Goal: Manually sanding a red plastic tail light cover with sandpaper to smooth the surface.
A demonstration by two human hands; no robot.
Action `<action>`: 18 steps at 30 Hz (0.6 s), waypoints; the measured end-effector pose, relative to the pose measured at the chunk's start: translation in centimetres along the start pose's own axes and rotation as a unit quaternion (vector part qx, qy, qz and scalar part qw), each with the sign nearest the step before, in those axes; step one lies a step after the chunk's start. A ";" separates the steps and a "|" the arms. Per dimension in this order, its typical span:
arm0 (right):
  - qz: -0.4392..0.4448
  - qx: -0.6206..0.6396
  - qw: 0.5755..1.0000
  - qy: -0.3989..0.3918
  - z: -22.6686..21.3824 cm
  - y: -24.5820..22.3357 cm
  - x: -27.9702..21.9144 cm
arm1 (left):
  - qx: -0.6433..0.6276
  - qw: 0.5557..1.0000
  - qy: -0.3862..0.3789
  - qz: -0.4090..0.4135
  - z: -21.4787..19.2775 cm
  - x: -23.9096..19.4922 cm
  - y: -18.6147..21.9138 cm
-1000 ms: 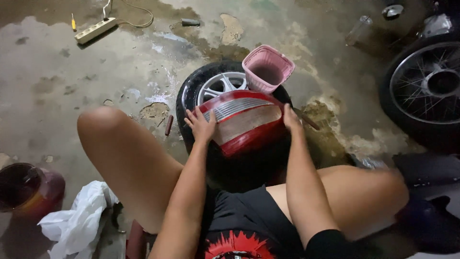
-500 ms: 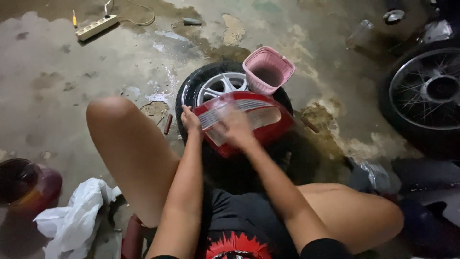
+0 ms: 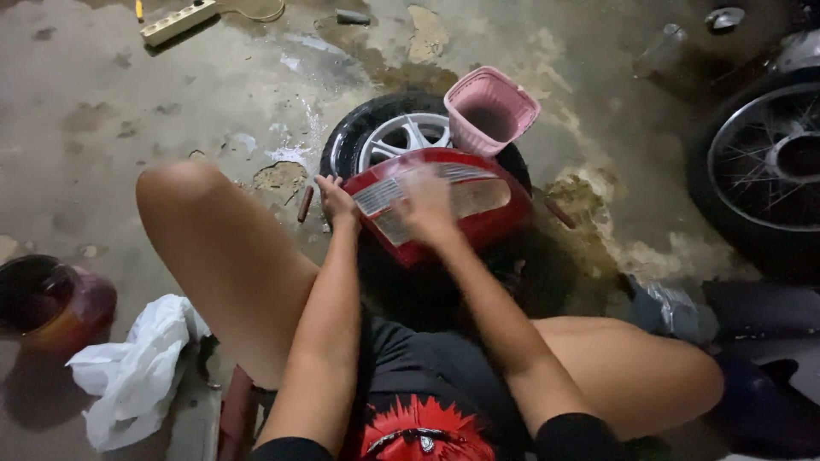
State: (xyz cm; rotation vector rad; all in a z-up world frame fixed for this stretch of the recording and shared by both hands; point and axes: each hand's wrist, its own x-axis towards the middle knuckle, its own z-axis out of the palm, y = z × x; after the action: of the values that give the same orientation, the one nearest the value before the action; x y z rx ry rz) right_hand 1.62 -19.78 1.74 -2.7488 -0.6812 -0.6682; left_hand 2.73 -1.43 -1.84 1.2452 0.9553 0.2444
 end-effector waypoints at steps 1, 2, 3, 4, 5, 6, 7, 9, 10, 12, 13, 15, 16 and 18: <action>-0.060 0.033 0.998 0.012 2.0 -2.5 -1.0 | -0.078 0.997 -0.017 -0.020 0.3 2.0 -1.5; -0.121 0.064 0.990 0.029 3.9 -4.9 -1.5 | -0.157 0.986 -0.036 -0.036 0.7 4.2 -2.4; -0.122 0.065 0.990 0.033 2.9 -5.7 -1.3 | -0.158 0.986 -0.035 -0.032 -0.1 3.0 -1.4; -0.102 0.023 0.987 -0.123 1.8 -6.4 -1.1 | -0.189 0.978 -0.065 -0.056 -0.9 1.7 -0.6; -0.079 -0.020 0.958 -0.275 0.9 -7.1 -1.0 | -0.220 0.968 -0.095 -0.079 -1.7 0.4 0.3; -0.080 -0.020 0.958 -0.274 1.0 -5.8 -0.5 | -0.221 0.967 -0.095 -0.079 -1.9 0.0 0.9; -0.072 -0.003 0.978 -0.196 1.1 -4.4 0.0 | -0.214 0.966 -0.112 -0.090 -2.2 -0.4 1.5; -0.067 0.013 0.991 -0.117 1.4 0.7 1.3 | -0.212 0.964 -0.128 -0.101 -2.3 -1.5 2.9; -0.049 -0.060 0.997 -0.021 1.8 4.0 1.6 | -0.184 0.971 -0.123 -0.091 -2.6 -2.2 3.4; -0.032 -0.129 0.988 0.076 3.8 12.4 -0.5 | -0.156 0.977 -0.117 -0.082 -2.8 -2.4 3.6; -0.101 -0.214 0.966 0.106 5.3 17.0 -1.5 | -0.134 0.981 -0.122 -0.070 -2.7 -2.0 3.3; -0.167 -0.295 0.932 0.132 5.4 19.5 -0.6 | -0.108 0.984 -0.127 -0.061 -2.9 -2.0 3.2; 0.110 -0.149 0.979 -0.082 4.1 17.8 0.3 | -0.119 0.981 -0.140 -0.062 -3.1 -2.3 3.5; 0.369 0.020 0.885 -0.284 -1.0 11.9 1.5 | -0.131 0.978 -0.152 -0.063 -3.5 -2.1 3.7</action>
State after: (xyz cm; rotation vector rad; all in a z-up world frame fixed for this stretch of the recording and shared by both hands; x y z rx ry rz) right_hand 8.29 -29.85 1.96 -2.8288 0.2986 0.3247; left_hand 0.10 0.92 2.42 0.9430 0.7073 0.0725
